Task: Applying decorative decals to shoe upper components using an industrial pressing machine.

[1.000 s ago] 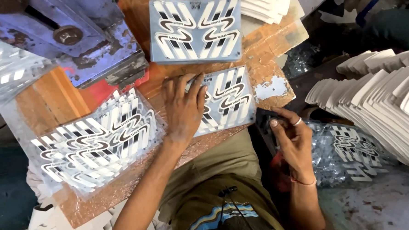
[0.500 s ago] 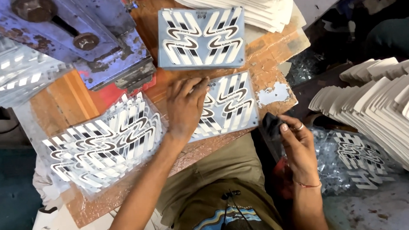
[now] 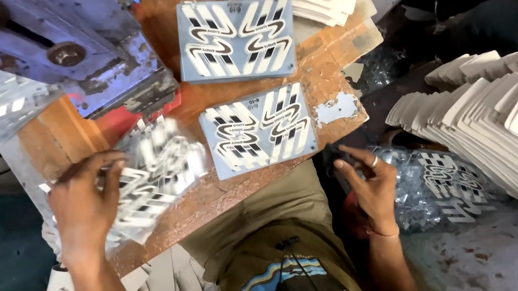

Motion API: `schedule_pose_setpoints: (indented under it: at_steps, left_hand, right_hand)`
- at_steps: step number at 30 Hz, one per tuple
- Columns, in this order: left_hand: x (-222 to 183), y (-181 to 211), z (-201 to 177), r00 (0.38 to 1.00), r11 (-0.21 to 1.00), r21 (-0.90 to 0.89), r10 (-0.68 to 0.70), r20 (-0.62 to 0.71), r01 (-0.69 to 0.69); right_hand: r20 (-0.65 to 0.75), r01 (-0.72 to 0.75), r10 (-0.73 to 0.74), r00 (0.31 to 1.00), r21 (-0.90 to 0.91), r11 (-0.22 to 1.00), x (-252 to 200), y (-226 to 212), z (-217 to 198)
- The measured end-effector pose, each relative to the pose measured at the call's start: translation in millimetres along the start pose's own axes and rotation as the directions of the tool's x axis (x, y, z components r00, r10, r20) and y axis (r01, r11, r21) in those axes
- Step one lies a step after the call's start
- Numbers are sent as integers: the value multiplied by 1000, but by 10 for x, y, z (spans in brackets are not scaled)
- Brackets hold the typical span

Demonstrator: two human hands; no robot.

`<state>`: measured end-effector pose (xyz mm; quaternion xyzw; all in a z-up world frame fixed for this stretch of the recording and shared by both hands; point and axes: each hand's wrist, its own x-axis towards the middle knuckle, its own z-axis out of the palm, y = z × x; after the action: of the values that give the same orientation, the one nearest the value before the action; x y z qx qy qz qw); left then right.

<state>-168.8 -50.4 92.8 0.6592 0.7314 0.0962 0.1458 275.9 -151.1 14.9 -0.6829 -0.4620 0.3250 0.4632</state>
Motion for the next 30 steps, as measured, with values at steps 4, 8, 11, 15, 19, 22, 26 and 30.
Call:
schedule_pose_setpoints:
  at_steps: [4, 8, 11, 15, 19, 22, 26, 30]
  left_hand:
    - [165, 464, 595, 845, 888, 182, 458, -278, -421]
    - [253, 1320, 1246, 849, 828, -197, 495, -184, -525]
    - [399, 1488, 1470, 844, 839, -139, 494, -211, -526]
    - [402, 1497, 1490, 858, 862, -93, 475, -194, -499]
    - [363, 1484, 1481, 844, 854, -104, 473, -253, -510]
    - [348, 1470, 1448, 848, 832, -204, 461, -263, -515]
    - [386, 1488, 1420, 840, 841, -161, 461, -286, -517]
    - [364, 1518, 1355, 822, 806, -218, 476, -313, -550]
  right_hand:
    - [-34, 311, -321, 947, -167, 936, 287, -496, 288]
    - [41, 508, -554, 831, -461, 728, 494, -531, 534]
    - [180, 551, -546, 818, -516, 656, 492, -533, 561]
    - [481, 613, -418, 770, -380, 692, 289, -556, 327]
    - [515, 570, -400, 758, -225, 790, 588, -811, 467]
    - [165, 499, -473, 866, -343, 796, 876, -920, 861]
    - [341, 622, -521, 783, -465, 631, 966, -629, 1137]
    - [572, 702, -412, 709, -521, 485, 693, -818, 893]
